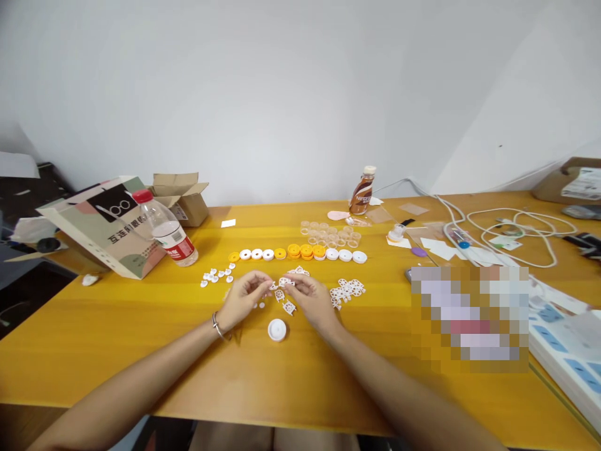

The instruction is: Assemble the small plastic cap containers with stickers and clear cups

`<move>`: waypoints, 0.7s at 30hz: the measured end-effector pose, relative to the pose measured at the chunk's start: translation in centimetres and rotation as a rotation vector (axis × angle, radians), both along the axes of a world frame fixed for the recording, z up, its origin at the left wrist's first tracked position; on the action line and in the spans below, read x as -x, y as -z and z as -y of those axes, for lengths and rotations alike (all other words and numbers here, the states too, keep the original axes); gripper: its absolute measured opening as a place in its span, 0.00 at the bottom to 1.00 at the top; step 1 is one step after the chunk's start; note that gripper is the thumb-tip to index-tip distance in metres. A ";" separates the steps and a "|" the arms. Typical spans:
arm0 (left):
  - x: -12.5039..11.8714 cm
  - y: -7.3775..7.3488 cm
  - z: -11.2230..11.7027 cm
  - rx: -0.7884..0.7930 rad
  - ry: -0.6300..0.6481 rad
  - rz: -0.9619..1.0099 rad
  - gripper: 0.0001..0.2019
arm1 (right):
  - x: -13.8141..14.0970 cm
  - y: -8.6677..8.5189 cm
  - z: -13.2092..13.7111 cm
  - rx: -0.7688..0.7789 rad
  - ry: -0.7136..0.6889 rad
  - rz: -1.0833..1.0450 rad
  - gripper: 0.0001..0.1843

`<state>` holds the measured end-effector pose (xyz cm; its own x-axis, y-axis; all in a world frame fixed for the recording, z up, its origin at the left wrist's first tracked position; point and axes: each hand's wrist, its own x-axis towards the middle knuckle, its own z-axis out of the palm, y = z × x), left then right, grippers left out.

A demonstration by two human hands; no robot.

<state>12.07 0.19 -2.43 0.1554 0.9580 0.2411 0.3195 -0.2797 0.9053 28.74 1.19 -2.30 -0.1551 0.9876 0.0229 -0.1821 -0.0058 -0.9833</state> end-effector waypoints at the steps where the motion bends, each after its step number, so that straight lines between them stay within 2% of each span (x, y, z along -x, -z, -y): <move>1: 0.0 0.0 0.0 0.039 0.010 0.037 0.11 | 0.0 -0.1 0.1 0.009 -0.008 -0.010 0.13; 5: 0.0 0.1 -0.1 0.090 0.059 0.100 0.12 | 0.0 0.0 0.1 0.034 -0.036 -0.003 0.13; 8: 0.1 0.1 0.2 -0.023 0.033 0.052 0.13 | -0.1 0.3 0.1 0.016 -0.053 0.031 0.14; 14: 0.4 -0.6 1.1 -0.342 0.047 -0.269 0.09 | -0.1 0.5 0.2 0.029 -0.131 0.057 0.17; 18: 0.5 -0.9 1.0 -0.390 0.094 -0.242 0.07 | 0.0 0.2 0.4 0.048 -0.177 0.056 0.17; 21: 0.5 -0.7 0.6 -0.370 0.074 -0.209 0.07 | 0.1 0.0 0.5 0.035 -0.212 0.050 0.17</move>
<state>11.59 -0.36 -1.76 0.3024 0.7975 0.5221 0.4524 -0.6022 0.6578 28.64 0.69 -2.27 -0.3598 0.9327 -0.0237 -0.1246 -0.0732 -0.9895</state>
